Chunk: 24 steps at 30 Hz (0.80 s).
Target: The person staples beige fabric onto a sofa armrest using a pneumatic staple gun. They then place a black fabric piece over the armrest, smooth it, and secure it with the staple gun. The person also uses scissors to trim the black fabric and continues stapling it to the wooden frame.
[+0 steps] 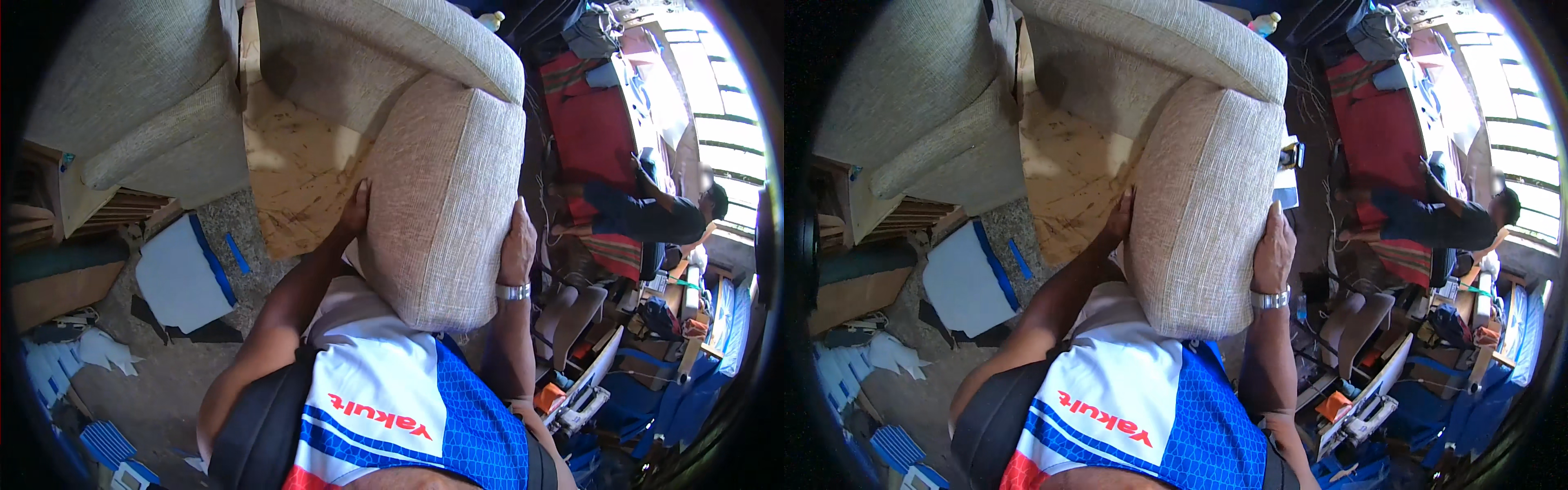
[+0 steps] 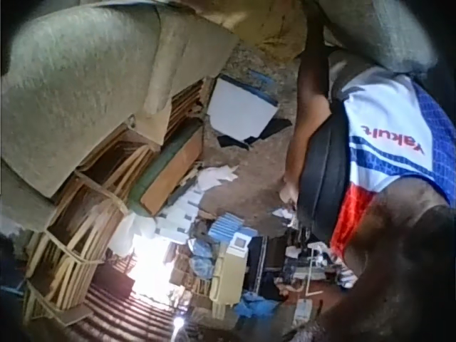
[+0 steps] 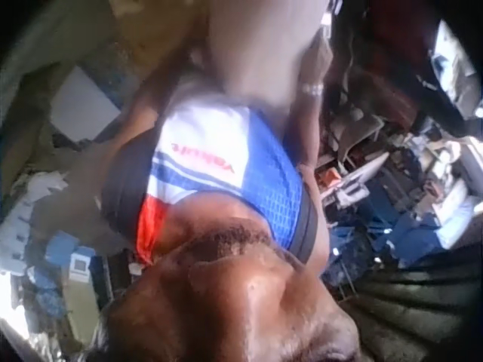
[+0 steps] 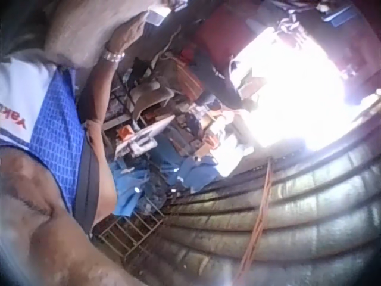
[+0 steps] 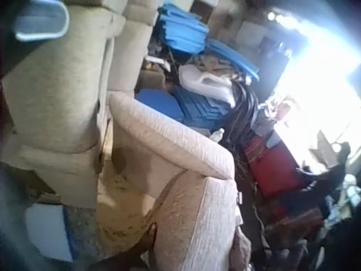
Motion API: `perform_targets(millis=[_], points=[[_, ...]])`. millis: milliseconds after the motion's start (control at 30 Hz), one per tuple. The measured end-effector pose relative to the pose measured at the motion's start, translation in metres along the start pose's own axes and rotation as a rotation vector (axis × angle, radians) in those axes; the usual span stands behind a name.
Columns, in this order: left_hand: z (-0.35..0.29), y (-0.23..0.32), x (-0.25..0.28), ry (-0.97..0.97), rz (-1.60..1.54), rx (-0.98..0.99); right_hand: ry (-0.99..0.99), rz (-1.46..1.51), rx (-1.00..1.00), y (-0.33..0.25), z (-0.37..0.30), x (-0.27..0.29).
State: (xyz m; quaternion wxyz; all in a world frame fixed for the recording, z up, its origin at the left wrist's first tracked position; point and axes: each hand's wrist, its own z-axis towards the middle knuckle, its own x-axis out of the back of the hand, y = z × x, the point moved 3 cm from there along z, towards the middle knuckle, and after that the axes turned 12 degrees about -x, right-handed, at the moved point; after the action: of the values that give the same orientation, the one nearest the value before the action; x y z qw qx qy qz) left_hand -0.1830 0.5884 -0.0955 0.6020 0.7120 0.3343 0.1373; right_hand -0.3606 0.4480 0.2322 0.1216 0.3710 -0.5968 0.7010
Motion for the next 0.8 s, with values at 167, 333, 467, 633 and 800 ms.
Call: perform_targets(millis=[167, 333, 467, 633, 800], points=[[0.033, -0.076, 0.006, -0.05, -0.381, 0.237, -0.042, 0.396, -0.266, -0.018, -0.007, -0.013], [0.059, 0.11, -0.047, -0.285, -0.184, -0.536, 0.016, 0.337, -0.256, 0.0, -0.01, -0.007], [0.02, 0.274, -0.075, -0.336, 0.264, -0.736, 0.054, 0.354, -0.248, 0.001, -0.009, -0.012], [-0.02, 0.31, -0.075, -0.41, 0.669, -0.871, 0.013, 0.52, -0.26, 0.004, -0.011, -0.025], [0.015, 0.336, -0.057, -0.504, 0.091, -0.737, -0.069, 0.654, -0.332, 0.011, -0.011, -0.03]])
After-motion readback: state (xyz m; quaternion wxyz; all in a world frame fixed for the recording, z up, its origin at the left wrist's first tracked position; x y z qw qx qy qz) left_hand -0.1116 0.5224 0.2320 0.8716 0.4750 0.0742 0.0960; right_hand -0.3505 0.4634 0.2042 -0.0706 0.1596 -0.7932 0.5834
